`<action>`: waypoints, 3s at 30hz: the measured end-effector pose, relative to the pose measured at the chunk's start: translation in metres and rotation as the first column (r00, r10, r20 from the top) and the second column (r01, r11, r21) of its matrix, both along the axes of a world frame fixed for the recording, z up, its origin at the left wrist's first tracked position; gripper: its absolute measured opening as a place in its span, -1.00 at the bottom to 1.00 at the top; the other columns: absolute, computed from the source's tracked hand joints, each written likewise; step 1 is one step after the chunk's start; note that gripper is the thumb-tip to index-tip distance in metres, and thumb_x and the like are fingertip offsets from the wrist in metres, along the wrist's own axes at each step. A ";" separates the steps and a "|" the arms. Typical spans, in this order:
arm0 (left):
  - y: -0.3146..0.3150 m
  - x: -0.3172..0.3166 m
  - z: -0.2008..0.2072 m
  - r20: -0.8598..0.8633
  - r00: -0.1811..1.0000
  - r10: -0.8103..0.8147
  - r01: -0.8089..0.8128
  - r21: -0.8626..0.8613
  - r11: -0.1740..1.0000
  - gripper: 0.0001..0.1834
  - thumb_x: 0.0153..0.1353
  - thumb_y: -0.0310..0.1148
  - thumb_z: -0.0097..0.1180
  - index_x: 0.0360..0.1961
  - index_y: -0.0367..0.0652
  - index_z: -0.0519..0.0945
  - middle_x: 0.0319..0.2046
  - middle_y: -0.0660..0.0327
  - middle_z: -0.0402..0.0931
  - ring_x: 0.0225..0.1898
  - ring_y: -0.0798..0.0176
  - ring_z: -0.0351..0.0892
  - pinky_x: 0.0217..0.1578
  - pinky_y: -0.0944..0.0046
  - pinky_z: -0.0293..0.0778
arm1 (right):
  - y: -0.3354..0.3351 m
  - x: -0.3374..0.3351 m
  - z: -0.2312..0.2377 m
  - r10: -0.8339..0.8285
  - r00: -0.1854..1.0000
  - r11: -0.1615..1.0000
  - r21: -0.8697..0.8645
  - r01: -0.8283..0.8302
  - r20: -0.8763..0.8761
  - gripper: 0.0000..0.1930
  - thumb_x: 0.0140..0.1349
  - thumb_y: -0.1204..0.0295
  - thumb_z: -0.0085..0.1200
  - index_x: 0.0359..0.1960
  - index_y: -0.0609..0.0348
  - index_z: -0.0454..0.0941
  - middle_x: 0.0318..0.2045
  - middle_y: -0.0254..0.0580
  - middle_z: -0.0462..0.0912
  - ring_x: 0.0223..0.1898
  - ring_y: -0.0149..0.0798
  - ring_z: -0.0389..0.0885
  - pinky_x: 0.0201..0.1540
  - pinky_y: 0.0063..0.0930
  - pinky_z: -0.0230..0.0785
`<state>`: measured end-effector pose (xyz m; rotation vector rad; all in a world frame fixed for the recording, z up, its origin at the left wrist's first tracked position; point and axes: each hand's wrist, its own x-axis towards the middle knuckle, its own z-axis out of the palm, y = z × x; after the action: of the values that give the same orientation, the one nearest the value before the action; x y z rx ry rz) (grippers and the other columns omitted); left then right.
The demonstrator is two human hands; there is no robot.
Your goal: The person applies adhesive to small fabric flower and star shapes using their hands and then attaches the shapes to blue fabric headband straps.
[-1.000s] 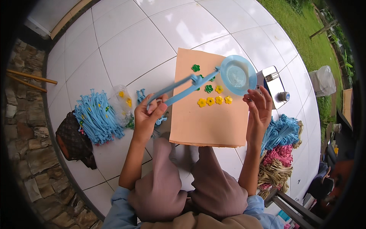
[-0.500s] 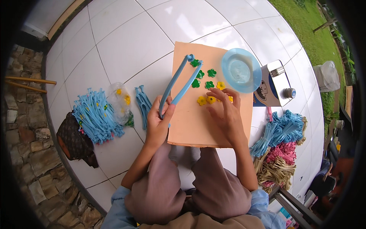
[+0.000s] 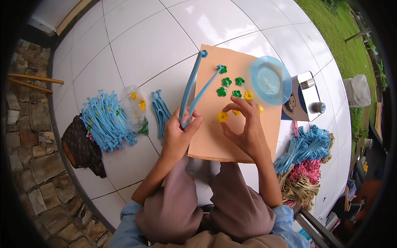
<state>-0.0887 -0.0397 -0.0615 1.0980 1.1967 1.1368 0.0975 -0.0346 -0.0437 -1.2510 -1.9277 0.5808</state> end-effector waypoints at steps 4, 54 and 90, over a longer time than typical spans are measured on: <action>0.000 -0.006 0.003 -0.008 0.999 -0.051 0.051 -0.035 0.998 -0.62 0.10 -0.51 0.16 -0.54 -0.09 0.12 -0.41 0.25 0.48 -0.61 0.61 0.13 -0.59 0.56 0.13 | -0.005 -0.013 0.009 0.078 0.994 0.997 0.005 -0.078 -0.070 -0.36 -0.15 0.60 0.20 0.07 0.09 0.28 -0.24 -0.36 0.52 -0.09 -0.19 0.36 0.04 -0.27 0.15; -0.003 -0.005 0.023 0.276 0.947 0.162 -0.187 0.066 0.980 -0.79 0.11 -0.65 0.09 -0.49 -0.24 0.28 -0.37 0.04 0.52 -0.37 0.30 0.60 -0.31 0.39 0.54 | -0.002 -0.063 0.017 -0.506 0.271 0.785 -0.568 -0.249 -0.819 -0.47 -0.01 0.71 0.16 -0.12 0.09 0.09 -0.45 -0.10 0.58 -0.41 -0.40 0.49 -0.29 -0.59 0.31; -0.002 -0.001 0.018 0.117 0.978 0.171 -0.194 0.223 0.955 -0.75 0.06 -0.70 0.09 -0.54 -0.26 0.26 -0.40 0.03 0.54 -0.39 0.28 0.62 -0.38 0.37 0.57 | 0.001 -0.073 0.018 -0.454 0.422 0.846 -0.529 -0.074 -0.785 -0.40 0.05 0.66 0.14 0.01 0.10 -0.01 -0.27 -0.10 0.45 -0.30 -0.36 0.50 -0.20 -0.57 0.38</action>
<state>-0.0892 -0.0421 -0.0431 1.1097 1.1262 1.4876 0.0241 -0.0336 -0.0254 -1.0606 -0.6816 1.3540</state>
